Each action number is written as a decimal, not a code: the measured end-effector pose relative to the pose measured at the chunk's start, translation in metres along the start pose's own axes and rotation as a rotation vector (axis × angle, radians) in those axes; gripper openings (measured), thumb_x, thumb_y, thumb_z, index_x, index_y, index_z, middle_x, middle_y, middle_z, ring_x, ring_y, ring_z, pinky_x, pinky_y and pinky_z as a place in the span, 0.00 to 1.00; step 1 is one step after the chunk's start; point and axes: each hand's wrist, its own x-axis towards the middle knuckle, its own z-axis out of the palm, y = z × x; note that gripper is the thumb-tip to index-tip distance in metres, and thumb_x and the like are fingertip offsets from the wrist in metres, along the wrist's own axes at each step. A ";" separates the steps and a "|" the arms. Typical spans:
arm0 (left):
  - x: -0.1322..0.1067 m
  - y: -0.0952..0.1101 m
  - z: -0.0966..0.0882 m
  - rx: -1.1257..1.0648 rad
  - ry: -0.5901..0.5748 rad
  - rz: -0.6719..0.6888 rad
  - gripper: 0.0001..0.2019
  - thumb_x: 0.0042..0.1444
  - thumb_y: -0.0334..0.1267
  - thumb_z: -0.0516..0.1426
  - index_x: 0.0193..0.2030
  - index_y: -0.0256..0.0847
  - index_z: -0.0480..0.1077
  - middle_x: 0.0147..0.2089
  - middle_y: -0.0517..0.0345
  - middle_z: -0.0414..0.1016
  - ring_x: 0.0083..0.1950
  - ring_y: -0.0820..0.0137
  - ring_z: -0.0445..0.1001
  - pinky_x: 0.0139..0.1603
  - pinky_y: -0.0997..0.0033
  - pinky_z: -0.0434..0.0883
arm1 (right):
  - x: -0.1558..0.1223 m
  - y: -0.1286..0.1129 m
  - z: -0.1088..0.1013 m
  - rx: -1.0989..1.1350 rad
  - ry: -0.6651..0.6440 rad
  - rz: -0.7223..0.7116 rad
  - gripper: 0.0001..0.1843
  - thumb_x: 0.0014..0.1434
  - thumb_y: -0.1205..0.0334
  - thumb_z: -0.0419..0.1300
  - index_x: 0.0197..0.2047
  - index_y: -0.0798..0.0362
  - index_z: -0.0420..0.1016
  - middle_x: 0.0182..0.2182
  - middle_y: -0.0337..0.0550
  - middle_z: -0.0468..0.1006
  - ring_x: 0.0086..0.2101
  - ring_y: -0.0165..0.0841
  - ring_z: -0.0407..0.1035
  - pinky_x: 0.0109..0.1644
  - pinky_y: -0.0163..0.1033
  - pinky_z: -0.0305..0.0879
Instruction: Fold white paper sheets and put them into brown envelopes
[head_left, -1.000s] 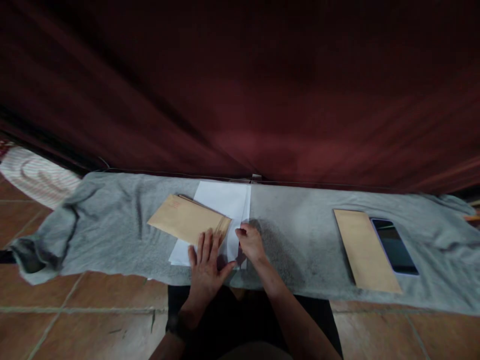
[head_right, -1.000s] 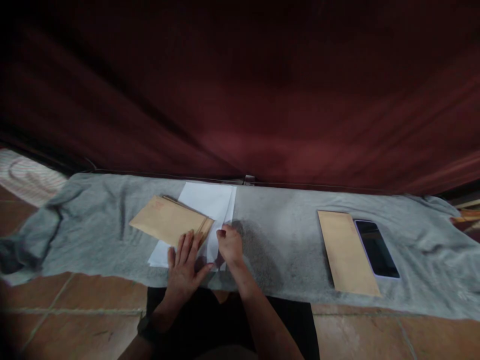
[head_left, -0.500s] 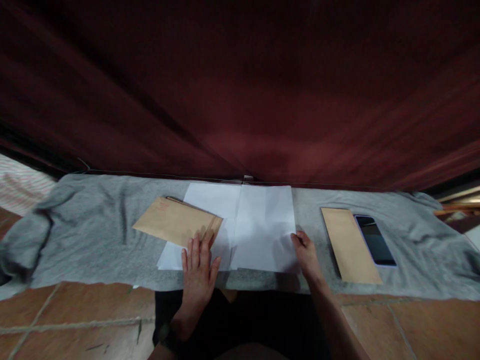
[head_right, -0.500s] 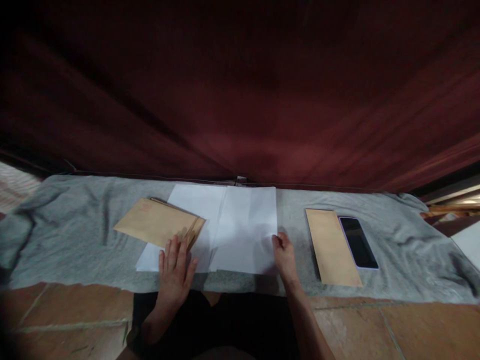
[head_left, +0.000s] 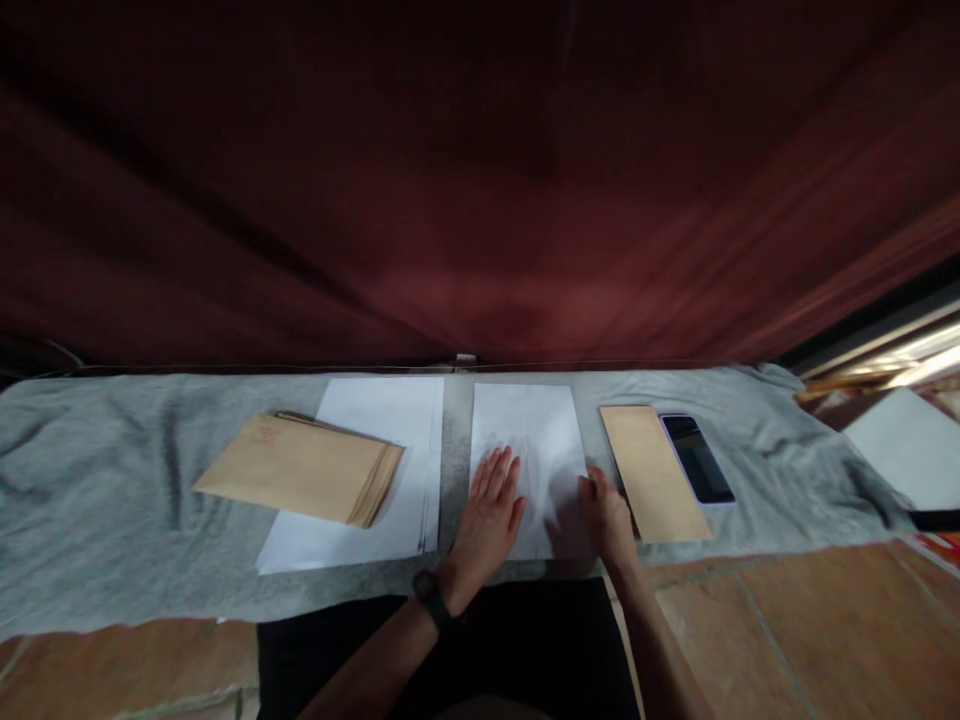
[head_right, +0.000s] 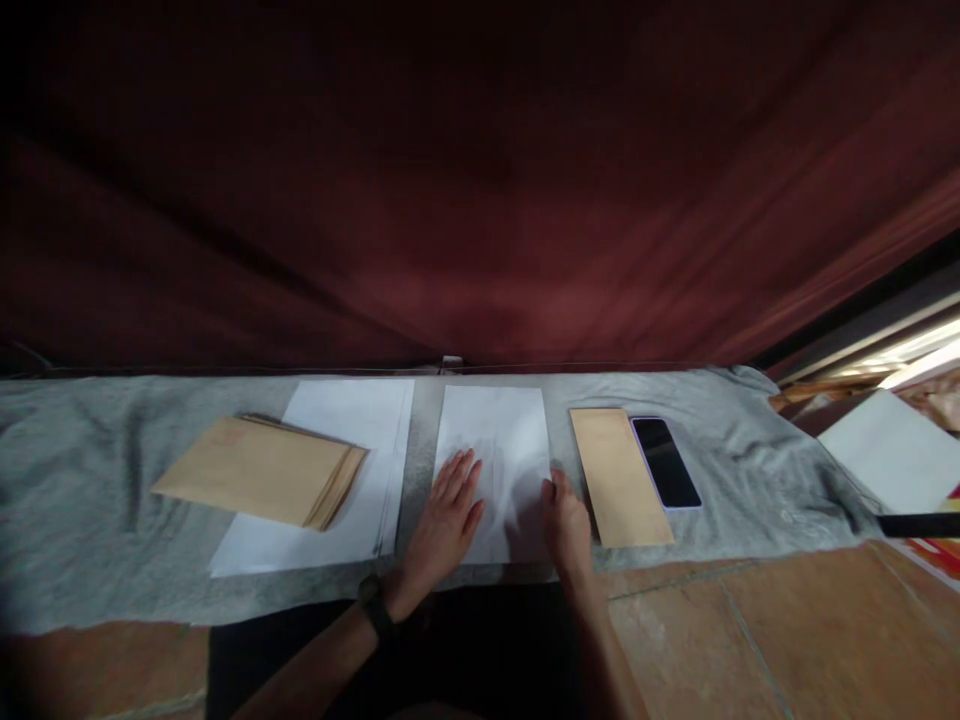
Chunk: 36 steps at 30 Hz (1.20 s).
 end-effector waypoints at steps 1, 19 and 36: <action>0.007 -0.001 0.002 0.006 -0.008 0.003 0.26 0.69 0.37 0.48 0.73 0.34 0.53 0.76 0.43 0.53 0.78 0.57 0.47 0.74 0.48 0.58 | -0.001 0.000 -0.001 -0.058 0.004 -0.008 0.23 0.69 0.55 0.45 0.55 0.54 0.75 0.32 0.50 0.82 0.30 0.40 0.75 0.35 0.40 0.64; 0.095 -0.034 0.038 0.136 -0.088 0.037 0.31 0.66 0.34 0.47 0.74 0.26 0.49 0.77 0.35 0.48 0.78 0.55 0.44 0.76 0.47 0.49 | 0.065 -0.084 0.043 0.291 -0.033 -0.466 0.29 0.74 0.53 0.38 0.70 0.54 0.62 0.68 0.51 0.65 0.69 0.38 0.55 0.72 0.55 0.53; 0.097 -0.070 0.035 0.144 0.048 -0.251 0.31 0.69 0.40 0.44 0.74 0.26 0.50 0.76 0.37 0.51 0.78 0.56 0.46 0.76 0.49 0.51 | 0.111 -0.048 0.056 -0.101 0.211 -0.347 0.35 0.73 0.48 0.44 0.72 0.64 0.56 0.70 0.64 0.58 0.68 0.48 0.55 0.70 0.59 0.50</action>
